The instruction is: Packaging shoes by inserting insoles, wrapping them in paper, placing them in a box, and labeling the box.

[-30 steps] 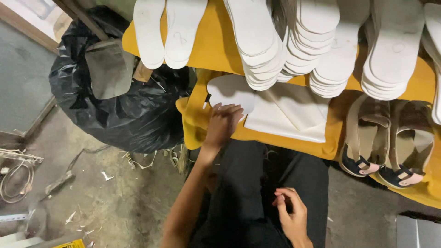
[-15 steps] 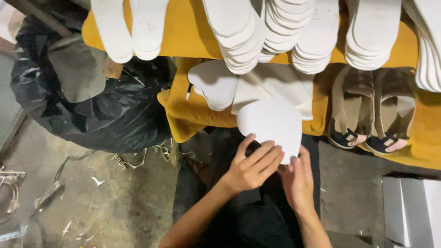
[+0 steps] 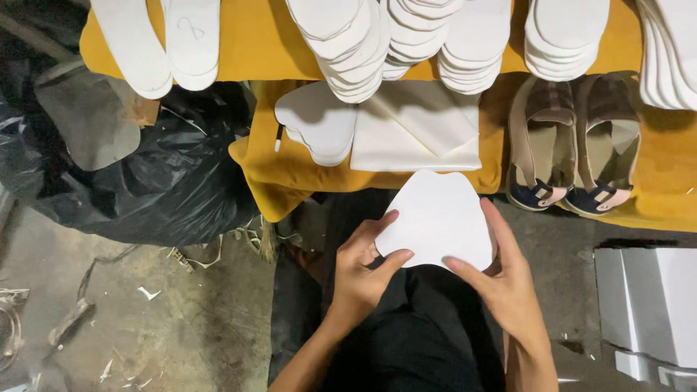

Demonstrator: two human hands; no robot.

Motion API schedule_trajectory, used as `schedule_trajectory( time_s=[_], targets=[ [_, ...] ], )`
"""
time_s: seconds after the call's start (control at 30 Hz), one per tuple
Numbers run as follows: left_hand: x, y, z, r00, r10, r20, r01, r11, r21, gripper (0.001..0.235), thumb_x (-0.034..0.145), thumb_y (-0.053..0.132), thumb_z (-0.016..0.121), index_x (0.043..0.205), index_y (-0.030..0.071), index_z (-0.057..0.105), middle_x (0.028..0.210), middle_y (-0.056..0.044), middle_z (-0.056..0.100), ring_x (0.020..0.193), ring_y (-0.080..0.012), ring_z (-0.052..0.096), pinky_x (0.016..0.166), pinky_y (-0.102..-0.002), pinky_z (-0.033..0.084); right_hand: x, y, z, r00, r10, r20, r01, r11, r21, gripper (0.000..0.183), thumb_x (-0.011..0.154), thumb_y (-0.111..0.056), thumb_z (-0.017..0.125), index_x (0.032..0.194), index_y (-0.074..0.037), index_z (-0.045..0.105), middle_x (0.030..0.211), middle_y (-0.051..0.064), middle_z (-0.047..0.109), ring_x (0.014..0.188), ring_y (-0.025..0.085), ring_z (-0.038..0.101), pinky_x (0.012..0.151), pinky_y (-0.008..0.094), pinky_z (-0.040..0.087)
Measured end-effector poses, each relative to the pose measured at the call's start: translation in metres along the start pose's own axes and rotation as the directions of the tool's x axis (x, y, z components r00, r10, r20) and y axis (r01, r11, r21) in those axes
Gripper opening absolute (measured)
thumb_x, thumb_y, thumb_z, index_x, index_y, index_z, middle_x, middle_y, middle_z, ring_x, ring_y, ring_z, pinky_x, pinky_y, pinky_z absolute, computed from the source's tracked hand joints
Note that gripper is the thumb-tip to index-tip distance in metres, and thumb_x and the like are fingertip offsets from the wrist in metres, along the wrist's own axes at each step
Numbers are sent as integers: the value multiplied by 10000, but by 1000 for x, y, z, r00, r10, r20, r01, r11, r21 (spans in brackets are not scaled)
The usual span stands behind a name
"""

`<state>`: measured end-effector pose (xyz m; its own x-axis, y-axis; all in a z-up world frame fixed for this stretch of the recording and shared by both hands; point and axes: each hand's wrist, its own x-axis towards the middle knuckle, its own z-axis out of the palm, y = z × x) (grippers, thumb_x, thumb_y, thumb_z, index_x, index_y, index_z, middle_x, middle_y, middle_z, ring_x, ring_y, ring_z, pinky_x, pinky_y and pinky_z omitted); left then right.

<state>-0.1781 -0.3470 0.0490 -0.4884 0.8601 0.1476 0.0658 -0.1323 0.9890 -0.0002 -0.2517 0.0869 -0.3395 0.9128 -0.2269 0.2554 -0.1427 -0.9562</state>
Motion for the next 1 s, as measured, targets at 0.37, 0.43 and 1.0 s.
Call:
schedule_trajectory(
  time_s=[0.37, 0.43, 1.0],
  targets=[
    [-6, -16, 11, 943, 320, -95, -269, 897, 351, 477, 945, 110, 751, 1383, 0, 597, 1161, -171, 711, 999, -227, 706, 928, -313, 567, 4, 10, -10, 991, -87, 103, 128, 853, -506, 831, 889, -365, 656, 1601, -97, 321, 1535, 205, 506, 1325, 349, 543, 1007, 409, 411],
    [-7, -26, 12, 968, 242, -66, -193, 888, 417, 501, 1001, 181, 685, 1461, 52, 534, 1171, -144, 670, 1057, -235, 690, 978, -321, 534, 6, 14, -9, 983, -129, 134, 182, 820, -542, 777, 927, -362, 614, 1589, -91, 311, 1584, 215, 437, 1414, 396, 454, 1080, 459, 380],
    [0, 12, 26, 989, -27, -143, 54, 980, 190, 402, 808, 161, 845, 1156, 95, 656, 1060, -46, 636, 957, -165, 655, 792, -282, 519, -2, -9, 7, 1000, 17, -25, -20, 994, -104, 741, 816, -194, 723, 1497, -102, 446, 1485, 69, 538, 1317, 147, 498, 1101, 294, 369]
  ],
)
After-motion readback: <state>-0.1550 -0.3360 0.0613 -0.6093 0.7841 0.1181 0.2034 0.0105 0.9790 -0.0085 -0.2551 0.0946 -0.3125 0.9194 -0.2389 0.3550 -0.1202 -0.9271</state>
